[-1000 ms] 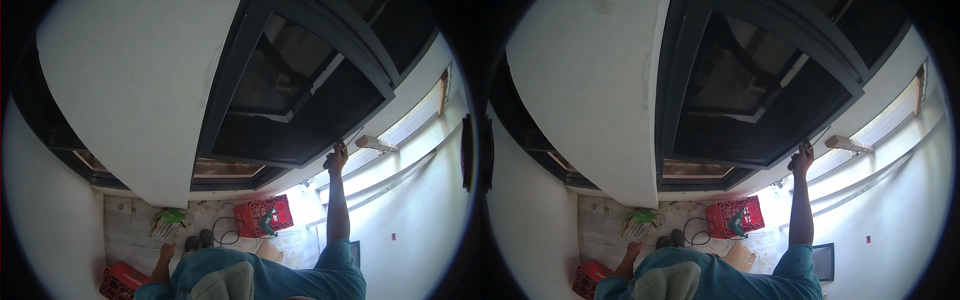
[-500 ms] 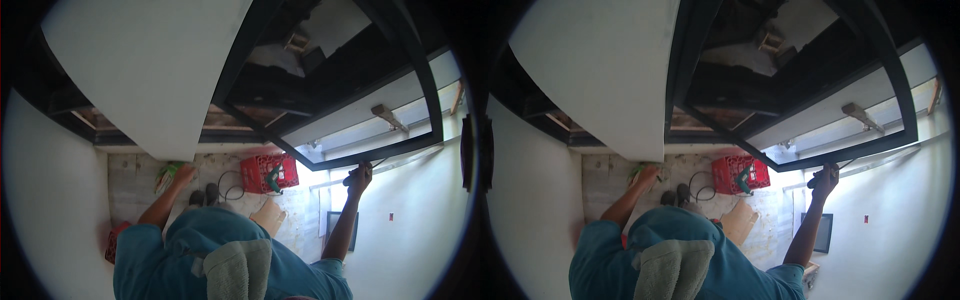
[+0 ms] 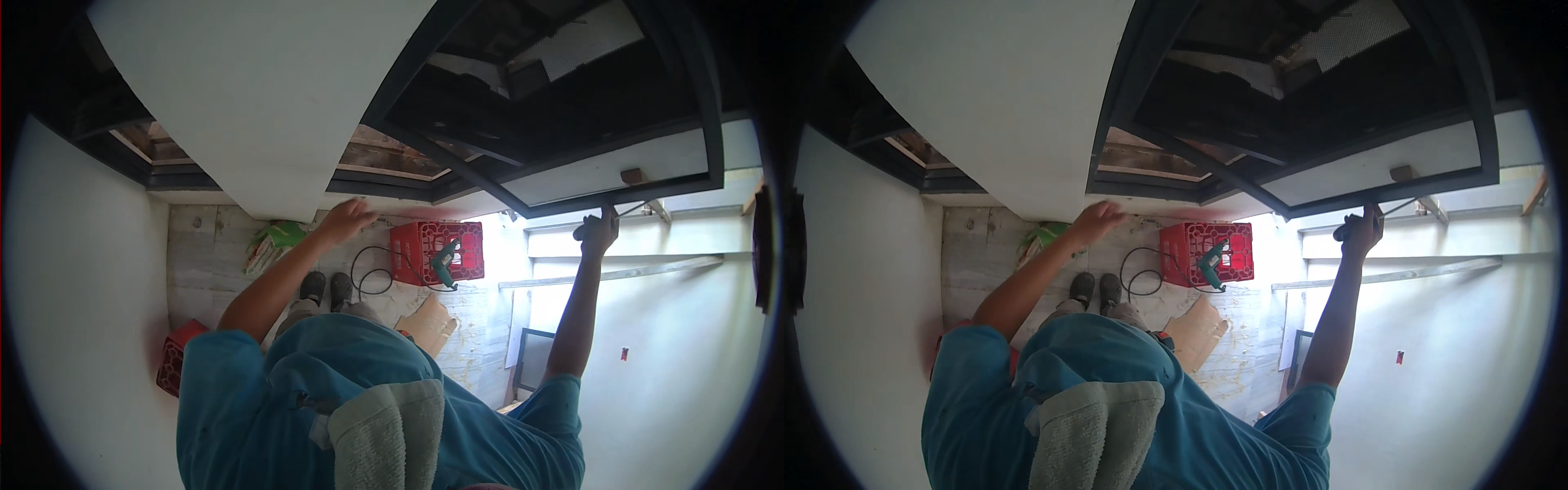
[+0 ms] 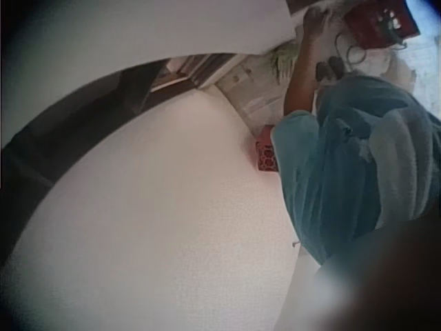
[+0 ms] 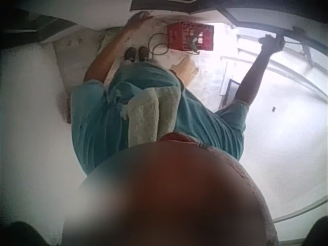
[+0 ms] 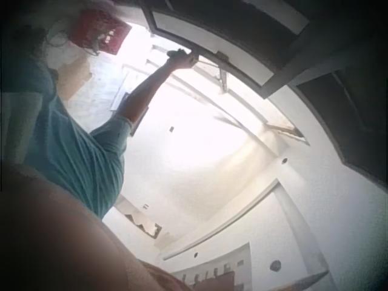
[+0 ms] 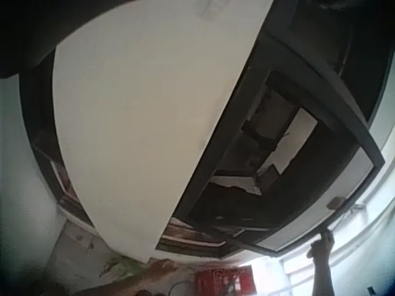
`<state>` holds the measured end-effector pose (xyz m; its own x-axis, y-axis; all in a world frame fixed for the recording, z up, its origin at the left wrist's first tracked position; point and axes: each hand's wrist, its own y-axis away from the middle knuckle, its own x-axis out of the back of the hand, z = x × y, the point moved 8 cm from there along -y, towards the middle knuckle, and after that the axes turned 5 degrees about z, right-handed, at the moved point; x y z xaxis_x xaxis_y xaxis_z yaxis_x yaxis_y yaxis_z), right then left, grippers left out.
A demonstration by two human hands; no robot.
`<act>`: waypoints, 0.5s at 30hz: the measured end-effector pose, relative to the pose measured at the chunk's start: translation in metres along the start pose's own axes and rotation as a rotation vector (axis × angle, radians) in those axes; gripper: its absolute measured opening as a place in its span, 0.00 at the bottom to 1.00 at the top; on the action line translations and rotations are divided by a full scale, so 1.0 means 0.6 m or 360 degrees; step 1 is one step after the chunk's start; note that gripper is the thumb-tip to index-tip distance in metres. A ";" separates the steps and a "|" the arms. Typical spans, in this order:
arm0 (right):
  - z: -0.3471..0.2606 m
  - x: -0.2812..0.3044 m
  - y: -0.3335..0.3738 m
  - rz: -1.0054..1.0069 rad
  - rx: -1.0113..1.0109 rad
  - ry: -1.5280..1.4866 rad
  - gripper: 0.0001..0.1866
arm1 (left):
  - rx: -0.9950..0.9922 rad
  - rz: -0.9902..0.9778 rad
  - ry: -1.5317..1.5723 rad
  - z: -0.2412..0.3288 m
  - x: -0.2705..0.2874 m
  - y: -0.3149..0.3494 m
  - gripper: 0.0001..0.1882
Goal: Mark the window frame and screen with a pencil for proper alignment and installation.
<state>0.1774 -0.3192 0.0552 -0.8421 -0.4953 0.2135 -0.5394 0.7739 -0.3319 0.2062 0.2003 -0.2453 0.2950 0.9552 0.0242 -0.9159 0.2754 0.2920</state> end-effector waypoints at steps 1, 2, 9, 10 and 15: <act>-0.005 -0.017 -0.023 -0.0025 0.0221 0.0044 0.14 | 0.0080 0.0041 -0.0111 -0.047 0.014 0.027 0.28; 0.009 -0.041 -0.051 -0.0074 0.0068 -0.0057 0.14 | 0.0140 0.0108 -0.0319 -0.120 0.038 0.050 0.23; 0.010 -0.183 -0.144 -0.0194 -0.0044 -0.0200 0.16 | 0.0685 0.0445 -0.1013 -0.469 0.121 0.322 0.21; 0.005 -0.202 -0.129 -0.0162 -0.0031 -0.0275 0.17 | 0.0708 0.0455 -0.0994 -0.471 0.103 0.338 0.21; 0.012 -0.188 -0.141 -0.0199 0.0106 -0.0231 0.17 | 0.0442 0.0634 -0.0561 -0.381 0.032 0.311 0.20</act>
<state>0.3180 -0.3318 0.0526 -0.7572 -0.6414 0.1237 -0.6346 0.6774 -0.3719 -0.0212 0.2948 -0.4091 0.0595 0.8724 0.4851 -0.8830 -0.1806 0.4331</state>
